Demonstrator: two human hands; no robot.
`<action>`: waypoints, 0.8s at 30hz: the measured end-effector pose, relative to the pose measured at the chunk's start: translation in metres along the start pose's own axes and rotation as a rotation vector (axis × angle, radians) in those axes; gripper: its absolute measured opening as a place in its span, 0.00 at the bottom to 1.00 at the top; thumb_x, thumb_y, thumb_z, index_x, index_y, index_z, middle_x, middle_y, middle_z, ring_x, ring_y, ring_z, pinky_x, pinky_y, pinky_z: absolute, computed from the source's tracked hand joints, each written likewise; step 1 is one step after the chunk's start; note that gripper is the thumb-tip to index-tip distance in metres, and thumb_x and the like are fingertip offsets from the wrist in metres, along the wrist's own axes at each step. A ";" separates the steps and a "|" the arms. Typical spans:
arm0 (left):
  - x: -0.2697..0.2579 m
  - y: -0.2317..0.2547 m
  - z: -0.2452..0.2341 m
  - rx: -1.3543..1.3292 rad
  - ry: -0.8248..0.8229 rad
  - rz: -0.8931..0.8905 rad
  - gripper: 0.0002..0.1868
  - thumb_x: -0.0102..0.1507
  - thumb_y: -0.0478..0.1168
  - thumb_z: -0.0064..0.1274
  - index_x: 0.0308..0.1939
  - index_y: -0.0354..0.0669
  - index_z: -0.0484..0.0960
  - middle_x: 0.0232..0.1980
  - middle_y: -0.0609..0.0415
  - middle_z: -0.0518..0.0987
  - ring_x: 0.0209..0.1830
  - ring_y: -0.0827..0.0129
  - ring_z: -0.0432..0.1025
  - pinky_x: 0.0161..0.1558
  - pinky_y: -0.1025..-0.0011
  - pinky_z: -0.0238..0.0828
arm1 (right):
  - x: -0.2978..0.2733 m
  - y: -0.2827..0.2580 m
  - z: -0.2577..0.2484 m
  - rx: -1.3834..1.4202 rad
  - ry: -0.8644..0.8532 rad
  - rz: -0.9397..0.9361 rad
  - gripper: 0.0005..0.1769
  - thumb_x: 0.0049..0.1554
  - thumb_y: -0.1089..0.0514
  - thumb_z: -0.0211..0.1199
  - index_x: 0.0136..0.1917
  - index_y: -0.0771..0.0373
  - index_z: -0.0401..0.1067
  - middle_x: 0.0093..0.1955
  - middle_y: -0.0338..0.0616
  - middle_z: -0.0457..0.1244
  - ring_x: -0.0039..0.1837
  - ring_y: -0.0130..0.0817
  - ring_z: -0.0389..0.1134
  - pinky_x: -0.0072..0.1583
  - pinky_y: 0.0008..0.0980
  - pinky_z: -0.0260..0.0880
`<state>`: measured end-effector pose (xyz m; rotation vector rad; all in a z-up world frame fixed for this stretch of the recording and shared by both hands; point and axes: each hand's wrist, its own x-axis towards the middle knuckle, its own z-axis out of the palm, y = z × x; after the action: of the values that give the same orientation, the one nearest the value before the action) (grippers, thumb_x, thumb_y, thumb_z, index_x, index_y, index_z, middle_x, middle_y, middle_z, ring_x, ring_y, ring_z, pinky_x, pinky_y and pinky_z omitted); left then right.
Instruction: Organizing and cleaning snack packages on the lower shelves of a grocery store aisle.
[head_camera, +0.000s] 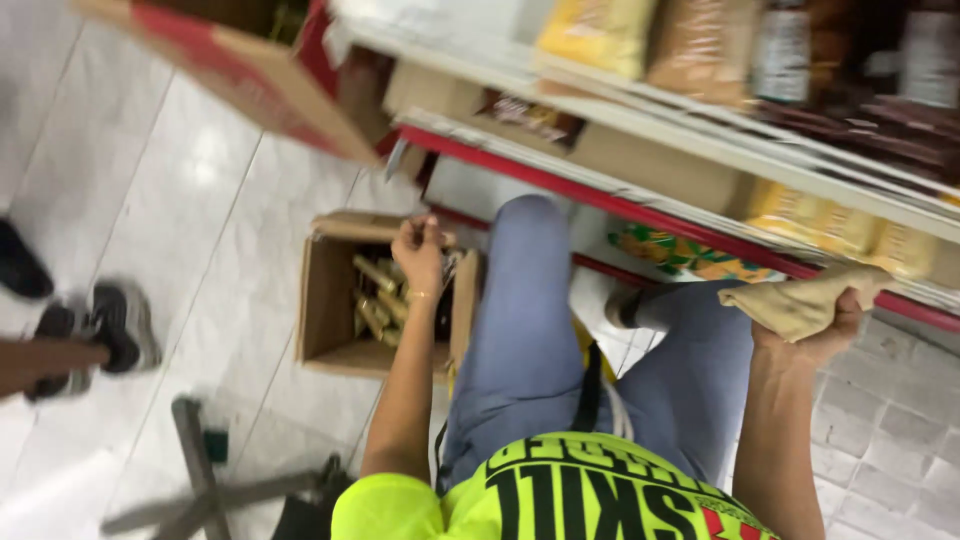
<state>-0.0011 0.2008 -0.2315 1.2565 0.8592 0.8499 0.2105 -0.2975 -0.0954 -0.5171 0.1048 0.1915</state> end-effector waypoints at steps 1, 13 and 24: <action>0.006 -0.020 -0.030 0.008 0.036 -0.017 0.05 0.69 0.34 0.57 0.41 0.35 0.80 0.32 0.60 0.78 0.28 0.79 0.71 0.33 0.78 0.71 | 0.001 0.013 0.000 -0.015 0.003 0.037 0.36 0.59 0.51 0.59 0.79 0.61 0.64 0.72 0.47 0.62 0.74 0.45 0.64 0.77 0.44 0.62; 0.035 -0.222 -0.217 0.698 0.356 -0.301 0.09 0.55 0.36 0.59 0.37 0.39 0.88 0.36 0.41 0.86 0.36 0.58 0.82 0.45 0.64 0.78 | 0.008 0.081 0.004 -0.438 0.063 0.016 0.26 0.65 0.48 0.54 0.72 0.60 0.67 0.71 0.45 0.65 0.70 0.42 0.66 0.75 0.45 0.65; 0.046 -0.326 -0.206 1.208 -0.287 -0.522 0.31 0.59 0.56 0.62 0.62 0.44 0.80 0.62 0.35 0.75 0.63 0.33 0.65 0.64 0.38 0.52 | -0.016 0.033 -0.032 -0.447 0.229 0.005 0.14 0.66 0.49 0.58 0.62 0.56 0.66 0.59 0.39 0.64 0.65 0.37 0.66 0.70 0.41 0.65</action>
<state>-0.1448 0.2939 -0.5801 1.9564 1.4394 -0.3864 0.1861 -0.2876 -0.1368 -0.9840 0.2900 0.1601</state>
